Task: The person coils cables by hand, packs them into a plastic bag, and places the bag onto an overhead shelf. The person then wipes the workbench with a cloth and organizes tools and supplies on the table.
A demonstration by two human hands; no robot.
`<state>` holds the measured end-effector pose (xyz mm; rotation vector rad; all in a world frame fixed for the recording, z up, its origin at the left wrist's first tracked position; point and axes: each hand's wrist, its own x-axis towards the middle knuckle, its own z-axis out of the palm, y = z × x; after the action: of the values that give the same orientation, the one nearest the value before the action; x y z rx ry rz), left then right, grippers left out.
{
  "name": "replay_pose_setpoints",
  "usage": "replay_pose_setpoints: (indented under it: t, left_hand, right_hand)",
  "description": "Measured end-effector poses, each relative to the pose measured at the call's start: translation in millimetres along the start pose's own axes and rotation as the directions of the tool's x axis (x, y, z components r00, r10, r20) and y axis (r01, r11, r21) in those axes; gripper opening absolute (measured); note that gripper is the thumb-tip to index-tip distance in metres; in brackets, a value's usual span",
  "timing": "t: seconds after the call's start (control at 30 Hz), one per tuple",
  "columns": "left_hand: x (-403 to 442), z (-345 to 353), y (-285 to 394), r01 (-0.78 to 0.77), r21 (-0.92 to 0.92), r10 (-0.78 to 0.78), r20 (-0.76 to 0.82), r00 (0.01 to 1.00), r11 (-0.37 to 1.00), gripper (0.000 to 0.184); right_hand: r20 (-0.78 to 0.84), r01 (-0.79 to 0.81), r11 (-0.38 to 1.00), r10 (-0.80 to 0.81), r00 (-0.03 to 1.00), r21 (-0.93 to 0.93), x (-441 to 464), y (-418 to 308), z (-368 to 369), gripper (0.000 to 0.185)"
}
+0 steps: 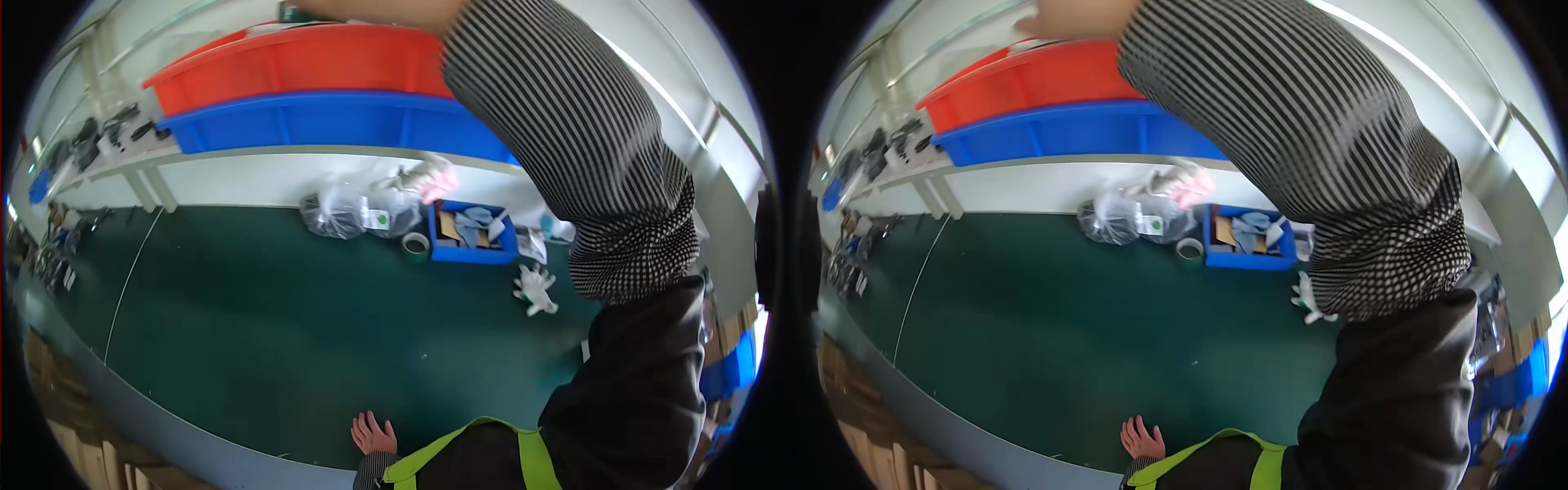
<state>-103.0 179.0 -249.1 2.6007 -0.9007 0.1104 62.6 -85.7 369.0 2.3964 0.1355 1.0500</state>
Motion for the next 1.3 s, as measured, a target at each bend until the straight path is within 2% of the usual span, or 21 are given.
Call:
replay_pose_setpoints:
  t: [0.07,0.1,0.13,0.2,0.23,0.3,0.33,0.4,0.47,0.63,0.7,0.73,0.8,0.83,0.9,1.07,1.1,1.13,1.17,1.2,1.3]
  left_hand:
    - [1.1,4.4,0.9,0.011,0.036,-0.008,-0.09,0.996,0.999,0.05]
    - [1.3,5.0,2.1,-0.013,0.042,0.016,-0.082,0.996,0.999,0.05]
    - [0.0,4.0,4.9,-0.017,0.031,0.019,-0.092,0.996,0.999,0.05]
    - [-1.2,1.7,5.1,-0.02,0.023,0.022,-0.118,0.993,1.0,0.05]
    - [-1.1,3.0,4.2,-0.017,0.021,0.02,-0.14,0.99,1.0,0.05]
    - [-0.2,10.6,0.2,0.006,-0.058,-0.016,-0.169,0.986,0.998,0.049]
    - [11.5,3.6,1.9,0.007,-0.156,-0.031,-0.153,0.988,0.988,0.051]
    - [65.2,-26.1,15.2,-0.116,-0.104,0.074,-0.348,0.935,0.988,0.053]
    - [147.1,-93.1,49.2,-0.307,-0.04,0.239,-0.534,0.811,0.951,0.052]
    - [303.6,-283.9,170.3,-0.606,0.185,0.536,-0.702,0.47,0.774,0.054]
    - [349.7,-329.5,207.7,-0.675,0.251,0.61,-0.704,0.364,0.694,0.056]
    - [367.9,-338.0,217.5,-0.574,0.209,0.537,-0.685,0.492,0.792,0.058]
    - [385.8,-348.1,231.6,-0.61,0.01,0.453,-0.68,0.577,0.792,0.062]
    - [388.6,-348.1,229.1,-0.608,0.006,0.454,-0.671,0.586,0.794,0.062]
    - [391.6,-343.5,225.2,-0.606,0.106,0.504,-0.677,0.536,0.788,0.065]
    - [342.1,-322.2,231.2,-0.685,0.086,0.569,-0.636,0.521,0.723,0.047]
    - [310.8,-312.4,244.9,-0.77,-0.091,0.59,-0.588,0.553,0.631,0.039]
    - [275.8,-302.8,254.3,-0.746,-0.389,0.634,-0.395,0.665,0.54,0.041]
    - [239.0,-298.4,265.4,-0.505,-0.714,0.659,-0.081,0.748,0.485,0.046]
    - [203.9,-293.8,273.1,-0.138,-0.887,0.692,0.237,0.681,0.44,0.051]
    - [144.6,-269.7,272.9,0.311,-0.905,0.748,0.416,0.517,0.289,0.062]
  right_hand:
    - [-0.318,0.206,0.978,-0.208,0.925,-0.038,-62.7,-10.1,2.4,0.024]
    - [-0.427,0.398,0.913,-0.396,0.813,-0.089,-86.6,-6.8,5.8,0.019]
    - [-0.38,0.389,0.909,-0.31,0.872,0.151,-126.6,-26.0,-4.7,0.016]
    - [-0.037,0.006,0.911,0.01,0.999,0.412,-196.4,-51.3,-7.5,0.018]
    - [0.189,-0.246,0.885,0.184,0.964,0.395,-222.6,-50.0,13.5,0.02]
    - [0.518,-0.654,0.667,0.44,0.733,0.358,-258.8,-25.1,59.8,0.026]
    - [0.506,-0.664,0.648,0.459,0.731,0.372,-271.6,-15.9,83.2,0.026]
    - [0.126,-0.691,0.516,0.748,0.652,0.507,-280.8,-2.2,120.4,0.044]
    - [0.687,-0.761,-0.147,0.56,0.462,0.632,-267.3,4.6,136.6,0.056]
    - [0.782,-0.515,-0.597,0.377,0.497,0.615,-244.7,-32.6,153.5,0.03]
    - [0.688,-0.405,-0.689,0.188,0.701,0.601,-260.9,-47.1,142.9,0.029]
    - [0.647,-0.358,-0.767,0.097,0.756,0.533,-273.1,-57.1,129.7,0.029]
    - [0.58,-0.307,-0.856,-0.01,0.814,0.416,-307.1,-66.4,87.5,0.026]
    - [0.586,-0.305,-0.861,-0.01,0.81,0.407,-329.5,-68.8,84.9,0.026]
    - [0.309,-0.061,-0.988,-0.015,0.951,0.141,-374.0,-77.5,82.2,0.023]
    - [0.355,0.066,-0.996,0.082,0.931,0.056,-433.2,-82.6,31.0,0.022]
    - [0.371,0.083,-0.995,0.098,0.923,0.056,-440.5,-79.8,24.1,0.022]
    - [0.369,0.089,-0.982,0.145,0.918,0.164,-445.2,-77.8,20.2,0.022]
    - [0.361,0.094,-0.958,0.191,0.913,0.27,-446.8,-76.3,17.0,0.022]
    - [0.348,0.093,-0.924,0.231,0.908,0.371,-447.9,-76.3,13.2,0.021]
    - [0.404,0.12,-0.871,0.338,0.85,0.476,-450.4,-75.3,-10.1,0.02]
